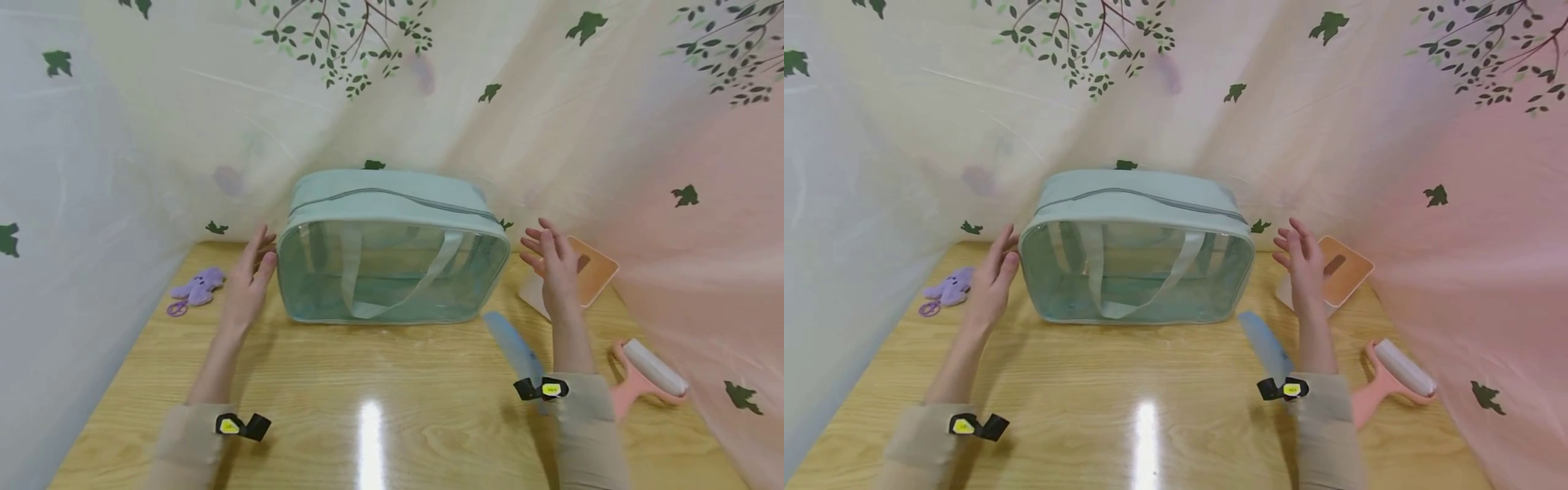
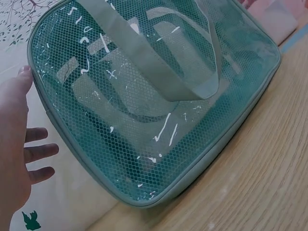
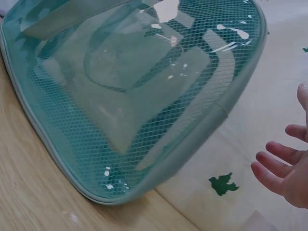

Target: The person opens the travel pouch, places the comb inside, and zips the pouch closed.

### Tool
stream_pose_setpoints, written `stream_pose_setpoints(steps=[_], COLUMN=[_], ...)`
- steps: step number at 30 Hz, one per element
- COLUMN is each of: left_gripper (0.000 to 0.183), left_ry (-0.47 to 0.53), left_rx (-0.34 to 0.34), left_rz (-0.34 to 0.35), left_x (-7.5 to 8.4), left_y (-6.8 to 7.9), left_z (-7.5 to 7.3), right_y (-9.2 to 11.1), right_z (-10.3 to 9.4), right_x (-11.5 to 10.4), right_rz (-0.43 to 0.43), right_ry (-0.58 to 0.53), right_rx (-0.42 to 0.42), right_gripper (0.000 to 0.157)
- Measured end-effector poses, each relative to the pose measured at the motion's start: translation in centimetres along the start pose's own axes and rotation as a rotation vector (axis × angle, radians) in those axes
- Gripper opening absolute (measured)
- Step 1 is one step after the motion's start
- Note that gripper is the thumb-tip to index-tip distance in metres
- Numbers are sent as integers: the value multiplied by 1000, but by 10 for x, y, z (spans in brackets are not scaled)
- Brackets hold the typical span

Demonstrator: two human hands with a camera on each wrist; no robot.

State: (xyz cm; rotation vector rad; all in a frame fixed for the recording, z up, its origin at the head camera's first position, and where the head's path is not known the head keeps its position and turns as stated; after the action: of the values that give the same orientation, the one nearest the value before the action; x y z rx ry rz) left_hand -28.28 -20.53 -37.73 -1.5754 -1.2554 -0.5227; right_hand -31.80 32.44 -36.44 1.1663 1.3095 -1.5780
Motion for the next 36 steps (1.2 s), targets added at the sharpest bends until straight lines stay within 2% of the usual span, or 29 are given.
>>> stream_pose_setpoints(steps=[4,8,15,21,23,29,36], left_gripper=[55,56,63,66,66,58,50], left_ry=[-1,-15,-17,-68,-78,-98,-106], left_rx=[-10,-36,-79,-136,-146,-165,-174], left_rz=[15,9,-2,-21,-35,-45,-44], left_x=[-1,-3,-4,-7,-8,-10,-11], left_y=[3,4,5,3,3,3,3], left_z=[5,5,2,6,6,5,3], right_y=[3,4,4,6,7,9,9], right_z=[13,23,33,35,35,34,35], right_x=[8,15,23,35,38,42,46], right_rz=[5,21,41,129,145,151,150], right_ry=[-72,-91,-95,-40,-14,-11,17], right_rx=[-62,-114,-194,-262,-289,-347,-365], right_gripper=[55,55,57,59,56,29,29])
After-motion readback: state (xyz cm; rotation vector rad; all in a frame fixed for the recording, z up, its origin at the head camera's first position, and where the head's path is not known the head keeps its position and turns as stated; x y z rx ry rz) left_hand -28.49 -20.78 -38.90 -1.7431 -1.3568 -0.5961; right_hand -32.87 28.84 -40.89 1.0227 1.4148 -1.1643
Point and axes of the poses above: each hand's wrist, its own y-axis away from the middle knuckle, its own z-axis out of the palm, x = y × z, the point moved 7 cm from there along -y, towards the middle knuckle, and after that the axes turned 3 degrees about -z, right-handed, at the moved point
